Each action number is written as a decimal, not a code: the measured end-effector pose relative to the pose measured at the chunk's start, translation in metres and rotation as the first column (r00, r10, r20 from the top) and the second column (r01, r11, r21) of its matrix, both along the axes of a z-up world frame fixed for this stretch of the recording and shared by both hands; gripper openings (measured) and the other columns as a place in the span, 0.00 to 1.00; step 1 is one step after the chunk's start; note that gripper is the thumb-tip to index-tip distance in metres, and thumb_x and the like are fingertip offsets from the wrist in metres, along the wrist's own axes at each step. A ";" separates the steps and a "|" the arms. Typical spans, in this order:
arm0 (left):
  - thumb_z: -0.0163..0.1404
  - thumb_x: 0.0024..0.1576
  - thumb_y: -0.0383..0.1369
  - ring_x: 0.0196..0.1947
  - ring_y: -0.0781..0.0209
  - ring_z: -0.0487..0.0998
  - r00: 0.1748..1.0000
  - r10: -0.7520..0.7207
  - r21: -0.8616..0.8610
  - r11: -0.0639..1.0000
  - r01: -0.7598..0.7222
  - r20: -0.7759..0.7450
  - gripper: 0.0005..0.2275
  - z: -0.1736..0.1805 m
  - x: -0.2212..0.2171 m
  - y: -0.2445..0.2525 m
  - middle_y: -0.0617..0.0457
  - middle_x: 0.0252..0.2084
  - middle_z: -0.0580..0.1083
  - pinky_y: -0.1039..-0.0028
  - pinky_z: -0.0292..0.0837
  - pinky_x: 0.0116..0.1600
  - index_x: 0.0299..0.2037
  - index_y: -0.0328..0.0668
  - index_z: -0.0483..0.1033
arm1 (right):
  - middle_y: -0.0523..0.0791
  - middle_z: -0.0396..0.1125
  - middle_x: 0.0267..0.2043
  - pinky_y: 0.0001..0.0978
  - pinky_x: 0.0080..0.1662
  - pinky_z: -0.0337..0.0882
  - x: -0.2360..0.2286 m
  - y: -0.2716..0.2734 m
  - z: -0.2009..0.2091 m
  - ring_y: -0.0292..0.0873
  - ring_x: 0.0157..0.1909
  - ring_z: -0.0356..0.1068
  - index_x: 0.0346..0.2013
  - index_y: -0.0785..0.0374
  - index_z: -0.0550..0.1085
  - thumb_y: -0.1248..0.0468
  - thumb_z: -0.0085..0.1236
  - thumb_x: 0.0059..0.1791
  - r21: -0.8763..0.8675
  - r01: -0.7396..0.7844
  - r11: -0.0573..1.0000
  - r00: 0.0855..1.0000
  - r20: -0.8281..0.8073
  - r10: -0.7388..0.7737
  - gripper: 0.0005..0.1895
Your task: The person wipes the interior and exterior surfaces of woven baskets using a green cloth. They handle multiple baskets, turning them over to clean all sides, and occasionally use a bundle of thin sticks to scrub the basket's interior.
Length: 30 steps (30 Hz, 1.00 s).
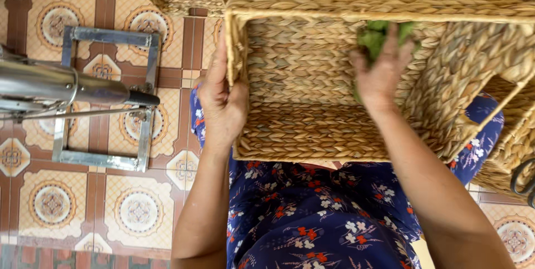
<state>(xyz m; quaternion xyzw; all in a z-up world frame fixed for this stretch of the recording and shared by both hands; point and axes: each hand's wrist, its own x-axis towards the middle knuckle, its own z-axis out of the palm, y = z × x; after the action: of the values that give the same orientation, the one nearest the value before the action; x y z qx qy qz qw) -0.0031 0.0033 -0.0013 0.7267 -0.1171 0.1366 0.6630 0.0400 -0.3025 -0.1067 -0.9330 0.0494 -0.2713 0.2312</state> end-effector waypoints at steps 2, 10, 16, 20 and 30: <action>0.35 0.52 0.08 0.71 0.64 0.67 1.000 -0.016 -0.022 1.000 0.016 0.017 0.36 0.002 -0.003 -0.003 0.47 0.72 0.67 0.78 0.58 0.75 0.75 0.39 0.57 | 0.59 0.50 0.64 0.48 0.64 0.63 0.008 0.032 0.000 0.60 0.68 0.50 0.68 0.71 0.61 0.75 0.70 0.42 0.037 -0.024 0.999 0.999 0.030 0.023 0.41; 0.37 0.49 0.08 0.65 0.67 0.73 0.996 0.046 0.087 0.995 -0.053 0.080 0.38 0.002 -0.003 0.003 0.49 0.68 0.70 0.81 0.65 0.70 0.74 0.43 0.59 | 0.49 0.57 0.66 0.36 0.59 0.73 0.032 0.131 0.008 0.51 0.68 0.60 0.62 0.48 0.74 0.76 0.68 0.44 0.329 -0.392 0.859 0.900 -0.058 0.433 0.35; 0.39 0.49 0.08 0.50 0.71 0.79 0.996 0.085 0.106 0.991 -0.086 0.012 0.39 0.003 -0.003 0.004 0.52 0.62 0.77 0.85 0.72 0.57 0.75 0.47 0.61 | 0.54 0.57 0.65 0.32 0.43 0.74 0.054 0.149 0.018 0.59 0.65 0.58 0.52 0.62 0.73 0.76 0.66 0.44 0.014 -0.512 0.859 0.848 -0.150 0.508 0.23; 0.37 0.45 0.07 0.67 0.59 0.68 0.992 0.074 0.102 0.991 -0.084 0.101 0.40 0.010 -0.001 0.000 0.43 0.69 0.66 0.76 0.62 0.70 0.72 0.42 0.58 | 0.49 0.61 0.63 0.34 0.53 0.77 0.042 0.094 0.027 0.50 0.65 0.63 0.55 0.58 0.74 0.70 0.64 0.47 0.099 -0.283 0.954 0.923 -0.242 0.298 0.22; 0.39 0.52 0.07 0.76 0.63 0.61 0.997 0.016 0.003 1.000 -0.016 0.082 0.37 -0.012 0.004 -0.001 0.49 0.75 0.61 0.78 0.55 0.79 0.74 0.44 0.56 | 0.47 0.62 0.53 0.41 0.49 0.78 0.007 0.135 0.013 0.53 0.58 0.66 0.51 0.46 0.78 0.75 0.58 0.47 -0.188 -0.657 0.730 0.651 -0.629 0.424 0.23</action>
<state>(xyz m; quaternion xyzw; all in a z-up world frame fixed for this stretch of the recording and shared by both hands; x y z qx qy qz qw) 0.0005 0.0027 -0.0128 0.7226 -0.1385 0.1713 0.6552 0.0473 -0.1675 -0.0940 -0.9656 -0.2310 0.0862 0.0827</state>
